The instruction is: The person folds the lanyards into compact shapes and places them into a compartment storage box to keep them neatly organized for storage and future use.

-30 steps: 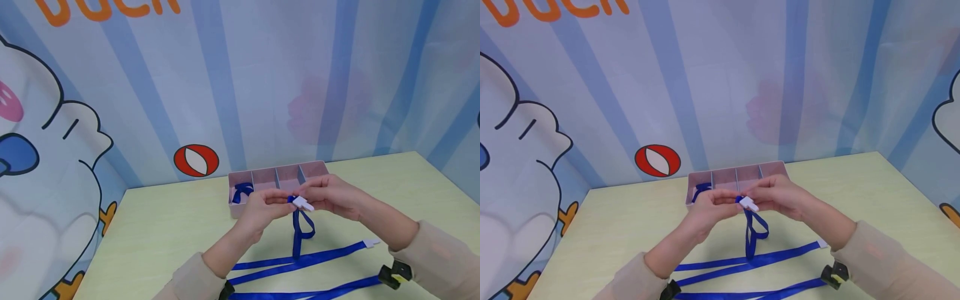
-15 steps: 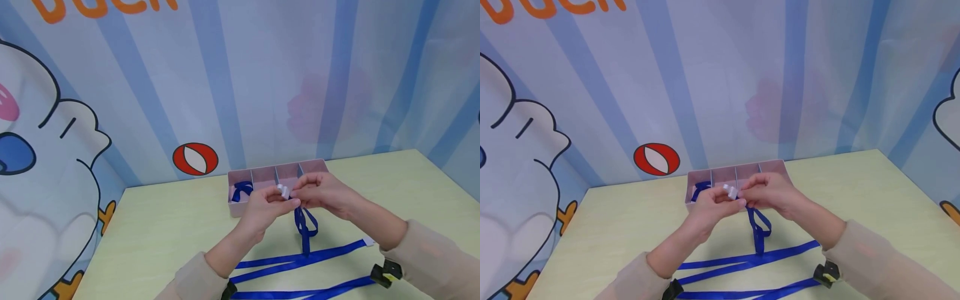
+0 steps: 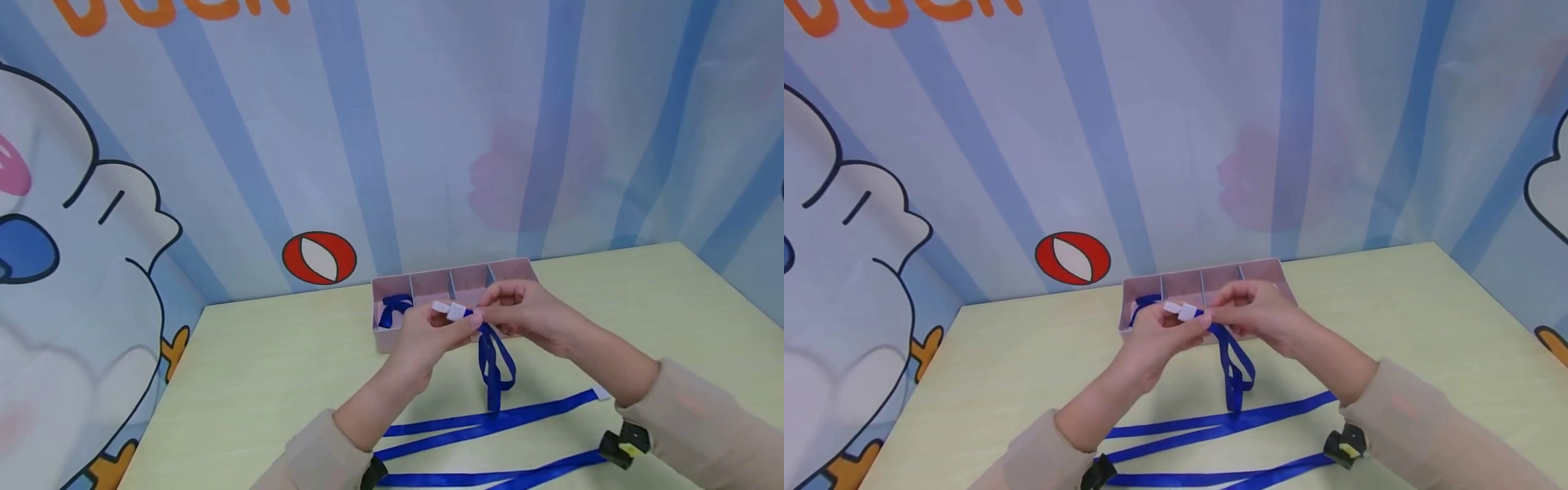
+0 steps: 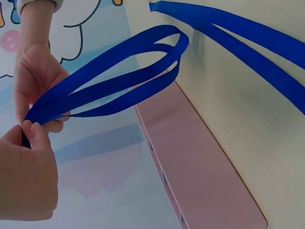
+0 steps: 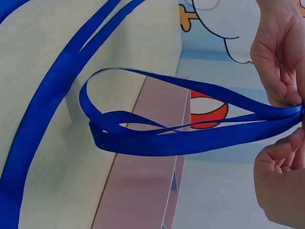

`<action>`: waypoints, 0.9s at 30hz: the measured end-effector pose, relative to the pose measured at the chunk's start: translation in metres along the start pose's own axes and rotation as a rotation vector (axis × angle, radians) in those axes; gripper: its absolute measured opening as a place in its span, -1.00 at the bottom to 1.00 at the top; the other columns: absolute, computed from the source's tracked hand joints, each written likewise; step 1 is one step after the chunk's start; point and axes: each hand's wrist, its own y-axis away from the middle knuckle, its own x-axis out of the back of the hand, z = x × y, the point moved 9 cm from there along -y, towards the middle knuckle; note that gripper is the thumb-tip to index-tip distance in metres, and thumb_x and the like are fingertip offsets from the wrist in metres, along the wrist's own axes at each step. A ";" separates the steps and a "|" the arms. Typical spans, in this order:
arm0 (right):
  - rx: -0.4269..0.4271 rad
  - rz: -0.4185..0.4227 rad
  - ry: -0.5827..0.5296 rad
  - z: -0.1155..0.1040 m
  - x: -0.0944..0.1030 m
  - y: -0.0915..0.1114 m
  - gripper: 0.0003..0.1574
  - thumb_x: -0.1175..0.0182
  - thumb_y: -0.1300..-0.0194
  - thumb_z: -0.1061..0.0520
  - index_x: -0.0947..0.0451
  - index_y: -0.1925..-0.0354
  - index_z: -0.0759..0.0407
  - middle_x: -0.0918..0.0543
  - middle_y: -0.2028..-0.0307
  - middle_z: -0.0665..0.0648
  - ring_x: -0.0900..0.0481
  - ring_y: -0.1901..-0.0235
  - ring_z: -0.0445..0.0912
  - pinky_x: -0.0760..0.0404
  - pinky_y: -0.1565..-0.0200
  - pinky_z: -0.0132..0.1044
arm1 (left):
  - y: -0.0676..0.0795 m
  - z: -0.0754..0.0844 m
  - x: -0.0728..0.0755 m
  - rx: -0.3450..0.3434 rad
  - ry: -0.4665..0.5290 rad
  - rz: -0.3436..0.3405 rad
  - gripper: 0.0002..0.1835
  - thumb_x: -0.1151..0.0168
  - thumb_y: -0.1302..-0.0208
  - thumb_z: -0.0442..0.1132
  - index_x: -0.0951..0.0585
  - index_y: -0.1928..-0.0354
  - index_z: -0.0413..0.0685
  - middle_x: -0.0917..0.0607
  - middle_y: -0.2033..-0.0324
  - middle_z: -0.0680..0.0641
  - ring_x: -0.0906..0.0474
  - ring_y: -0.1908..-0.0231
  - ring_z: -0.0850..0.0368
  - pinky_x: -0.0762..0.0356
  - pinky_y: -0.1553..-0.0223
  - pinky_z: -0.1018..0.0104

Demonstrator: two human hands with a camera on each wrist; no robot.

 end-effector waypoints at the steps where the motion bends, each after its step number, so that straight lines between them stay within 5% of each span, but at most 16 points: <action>1: 0.014 -0.004 0.005 0.000 0.000 -0.001 -0.98 -0.24 -0.22 0.16 -0.58 0.33 0.05 -0.48 0.51 0.03 -0.36 0.54 -0.13 -0.42 0.46 -0.35 | 0.000 0.001 0.001 0.001 0.000 0.008 -0.73 -0.33 -0.14 -0.27 -0.58 0.14 -0.26 -0.64 0.28 -0.13 -0.65 0.27 0.08 -0.59 0.12 0.17; 10: 0.281 0.022 0.276 -0.003 -0.001 0.005 -0.55 -0.37 -0.07 0.19 -0.44 0.09 0.25 -0.47 0.26 0.20 -0.40 0.29 0.05 -0.52 0.35 -0.28 | 0.001 0.007 0.011 -0.003 0.007 0.080 -0.69 -0.34 -0.13 -0.26 -0.56 0.09 -0.21 -0.62 0.26 -0.13 -0.64 0.25 0.09 -0.60 0.13 0.21; 15: 0.333 0.108 0.377 0.003 -0.005 0.009 -0.41 -0.43 0.01 0.17 -0.25 0.16 0.21 -0.35 0.28 0.18 -0.36 0.31 0.06 -0.45 0.40 -0.32 | 0.000 0.012 0.013 -0.026 0.050 0.107 -0.72 -0.33 -0.14 -0.27 -0.57 0.12 -0.20 -0.61 0.25 -0.14 -0.63 0.24 0.08 -0.60 0.14 0.23; 27: 0.285 0.206 0.349 0.014 -0.004 0.011 -0.87 -0.20 -0.22 0.25 -0.45 0.29 0.28 -0.54 0.39 0.18 -0.47 0.43 0.06 -0.57 0.34 -0.13 | 0.001 0.019 0.016 -0.036 0.104 0.121 -0.73 -0.33 -0.13 -0.30 -0.59 0.12 -0.23 -0.60 0.25 -0.15 -0.63 0.27 0.09 -0.59 0.12 0.24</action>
